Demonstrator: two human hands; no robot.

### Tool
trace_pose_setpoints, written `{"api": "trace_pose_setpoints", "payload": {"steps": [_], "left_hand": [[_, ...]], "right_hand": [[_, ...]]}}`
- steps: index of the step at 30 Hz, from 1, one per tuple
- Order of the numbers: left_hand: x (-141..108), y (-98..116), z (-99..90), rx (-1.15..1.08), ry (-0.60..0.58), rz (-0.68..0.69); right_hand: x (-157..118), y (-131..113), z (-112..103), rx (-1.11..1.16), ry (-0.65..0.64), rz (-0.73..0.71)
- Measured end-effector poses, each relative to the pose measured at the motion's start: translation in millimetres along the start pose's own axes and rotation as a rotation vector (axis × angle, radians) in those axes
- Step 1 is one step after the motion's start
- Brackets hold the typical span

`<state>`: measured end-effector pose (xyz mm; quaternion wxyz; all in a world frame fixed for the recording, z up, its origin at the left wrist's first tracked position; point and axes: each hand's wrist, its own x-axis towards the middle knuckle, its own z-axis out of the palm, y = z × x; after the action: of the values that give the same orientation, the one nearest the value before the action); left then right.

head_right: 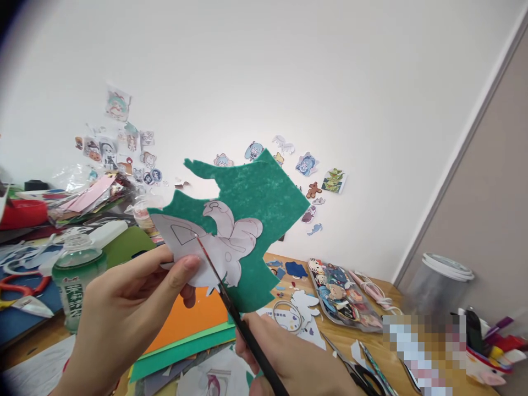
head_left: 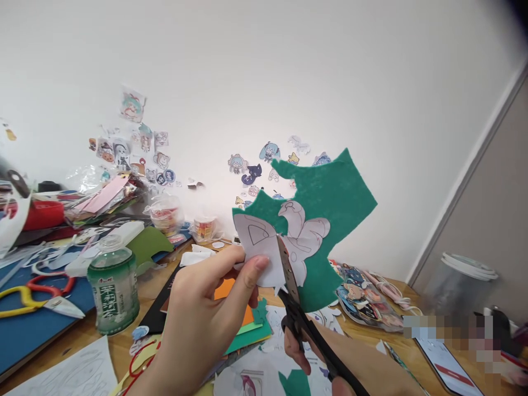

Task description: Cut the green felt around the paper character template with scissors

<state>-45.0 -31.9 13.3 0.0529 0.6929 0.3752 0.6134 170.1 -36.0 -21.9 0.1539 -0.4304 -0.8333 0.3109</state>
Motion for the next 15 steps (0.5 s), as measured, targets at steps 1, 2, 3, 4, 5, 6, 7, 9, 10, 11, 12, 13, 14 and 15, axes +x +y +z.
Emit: {"api": "trace_pose_setpoints", "payload": {"steps": [1,2,3,4,5,6,7,9,10,11,12,13,14,15], "left_hand": [[0.3,0.2,-0.2,0.005,0.014,-0.008],[0.5,0.3,-0.6,0.015,0.026,-0.014],[0.6,0.3,-1.0,0.028,0.031,-0.019],[0.6,0.2,-1.5,0.041,0.029,-0.018],[0.5,0.1,-1.9,0.052,0.019,-0.015],[0.3,-0.1,-2.3,0.057,0.008,-0.007],[0.1,-0.3,-2.5,0.059,0.001,0.0],[-0.5,-0.2,-2.4,0.06,0.001,0.006],[-1.0,0.1,-2.1,0.061,0.003,0.01],[-1.5,0.5,-1.7,0.062,0.002,0.01],[-2.1,1.1,-1.2,0.065,0.004,0.006],[-2.8,1.8,-0.7,0.066,0.008,-0.003],[-3.5,2.5,-0.3,0.064,0.016,-0.015],[-4.1,3.2,0.1,0.058,0.027,-0.027]], "right_hand": [[0.7,-3.5,-0.4,-0.011,-0.014,0.003],[1.2,-7.2,-0.8,-0.02,-0.033,0.01],[1.4,-10.5,-0.9,-0.021,-0.073,0.017],[1.2,-13.0,-0.7,-0.017,-0.087,0.027],[0.5,-14.3,-0.1,-0.014,-0.077,0.04],[-0.4,-14.7,0.7,-0.013,-0.048,0.056],[-1.3,-14.3,1.3,-0.029,0.031,0.074],[-2.2,-13.6,0.4,-0.089,0.049,0.084],[-1.8,-14.3,-1.4,-0.111,0.028,0.081],[-0.9,-15.9,-4.0,-0.118,-0.028,0.067],[0.4,-18.4,-7.0,-0.108,-0.067,0.048],[1.9,-21.4,-10.1,-0.088,-0.084,0.031],[3.4,-24.3,-12.7,-0.069,-0.093,0.017],[4.8,-26.7,-14.5,-0.06,-0.088,0.009]]}}
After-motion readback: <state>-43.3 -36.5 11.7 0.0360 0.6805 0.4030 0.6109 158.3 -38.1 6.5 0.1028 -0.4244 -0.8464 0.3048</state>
